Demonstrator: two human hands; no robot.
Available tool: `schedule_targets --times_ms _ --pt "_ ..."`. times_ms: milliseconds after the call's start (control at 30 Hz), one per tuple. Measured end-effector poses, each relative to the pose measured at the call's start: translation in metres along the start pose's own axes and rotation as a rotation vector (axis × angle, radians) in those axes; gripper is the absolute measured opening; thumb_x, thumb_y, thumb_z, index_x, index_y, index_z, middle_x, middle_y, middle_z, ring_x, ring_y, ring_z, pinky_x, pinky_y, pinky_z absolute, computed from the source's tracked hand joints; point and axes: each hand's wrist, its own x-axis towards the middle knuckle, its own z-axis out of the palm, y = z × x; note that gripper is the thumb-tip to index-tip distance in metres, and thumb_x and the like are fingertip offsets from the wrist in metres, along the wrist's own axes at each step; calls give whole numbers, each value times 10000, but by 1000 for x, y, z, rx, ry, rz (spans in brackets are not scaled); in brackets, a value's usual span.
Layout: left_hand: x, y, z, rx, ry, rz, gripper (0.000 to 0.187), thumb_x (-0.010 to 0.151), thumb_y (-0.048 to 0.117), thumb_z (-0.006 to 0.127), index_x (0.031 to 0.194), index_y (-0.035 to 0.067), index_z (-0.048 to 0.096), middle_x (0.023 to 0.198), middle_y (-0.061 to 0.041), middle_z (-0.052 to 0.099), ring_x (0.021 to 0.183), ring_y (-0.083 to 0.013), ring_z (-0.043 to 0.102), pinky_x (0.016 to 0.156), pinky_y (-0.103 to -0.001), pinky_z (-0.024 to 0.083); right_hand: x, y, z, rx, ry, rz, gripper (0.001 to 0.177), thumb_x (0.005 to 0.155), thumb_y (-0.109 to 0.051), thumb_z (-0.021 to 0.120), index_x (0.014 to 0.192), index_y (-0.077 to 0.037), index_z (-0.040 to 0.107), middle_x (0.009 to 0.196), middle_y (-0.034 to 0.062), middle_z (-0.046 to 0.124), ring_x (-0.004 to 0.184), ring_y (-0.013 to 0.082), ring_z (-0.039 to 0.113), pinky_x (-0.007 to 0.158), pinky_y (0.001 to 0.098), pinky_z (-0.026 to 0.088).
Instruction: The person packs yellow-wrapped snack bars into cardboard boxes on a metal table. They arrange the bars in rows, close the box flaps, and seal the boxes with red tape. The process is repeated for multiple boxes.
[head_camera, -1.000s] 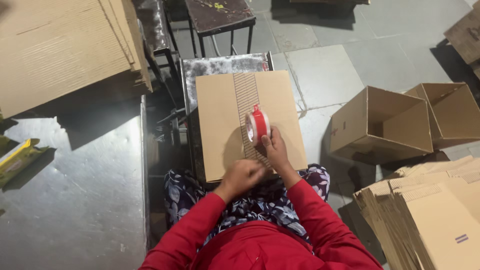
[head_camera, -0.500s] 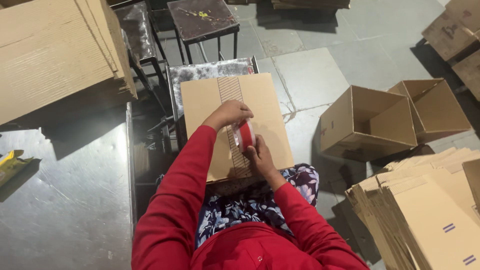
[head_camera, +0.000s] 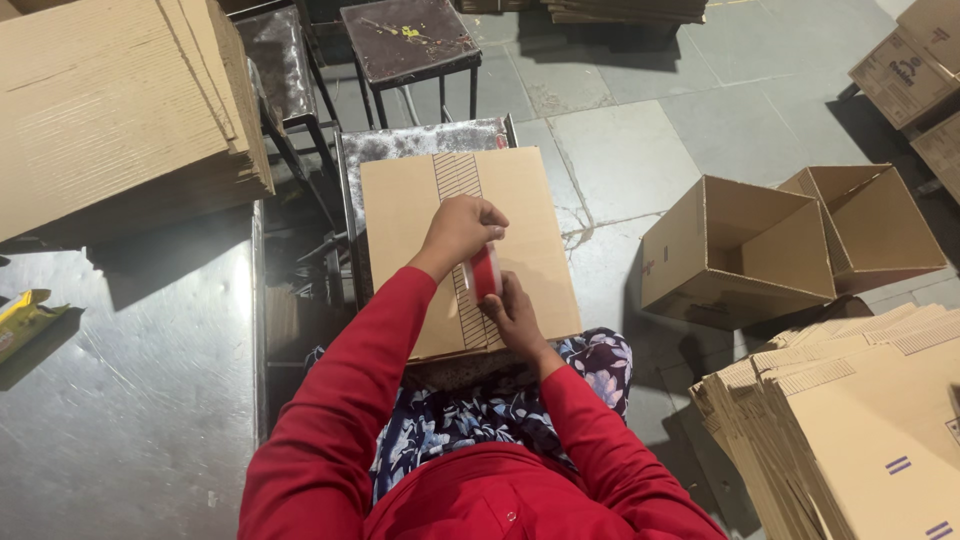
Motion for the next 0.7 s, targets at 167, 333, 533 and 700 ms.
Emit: schedule_targets --times_ms 167,333,533,700 --pt "-8 49 -24 -349 83 107 160 867 112 790 1012 45 785 921 -81 810 831 -130 777 768 -260 618 5 2 -1 -149 46 -138 369 1076 -334 551 1270 -22 525 1077 106 673 986 184 663 890 326 547" --pt "-18 68 -61 -485 243 322 230 960 -23 592 1112 51 748 1012 -81 758 832 -141 713 742 -258 584 5 7 -3 -224 69 -146 354 1064 -332 562 1253 -34 533 1047 103 695 964 182 680 871 321 548" --pt "-25 -44 -50 -103 452 78 290 963 105 564 1152 99 784 962 -131 692 854 -239 671 805 -370 544 3 5 -4 -253 75 -202 311 1063 -262 564 1260 -23 532 1070 148 686 992 273 681 890 352 529" --pt "-24 -78 17 -33 421 183 351 833 347 867 997 45 795 898 -118 633 841 -251 637 753 -371 522 6 -3 -2 -257 78 -223 265 1053 -199 556 1253 -26 530 1067 162 684 982 306 684 886 358 527"
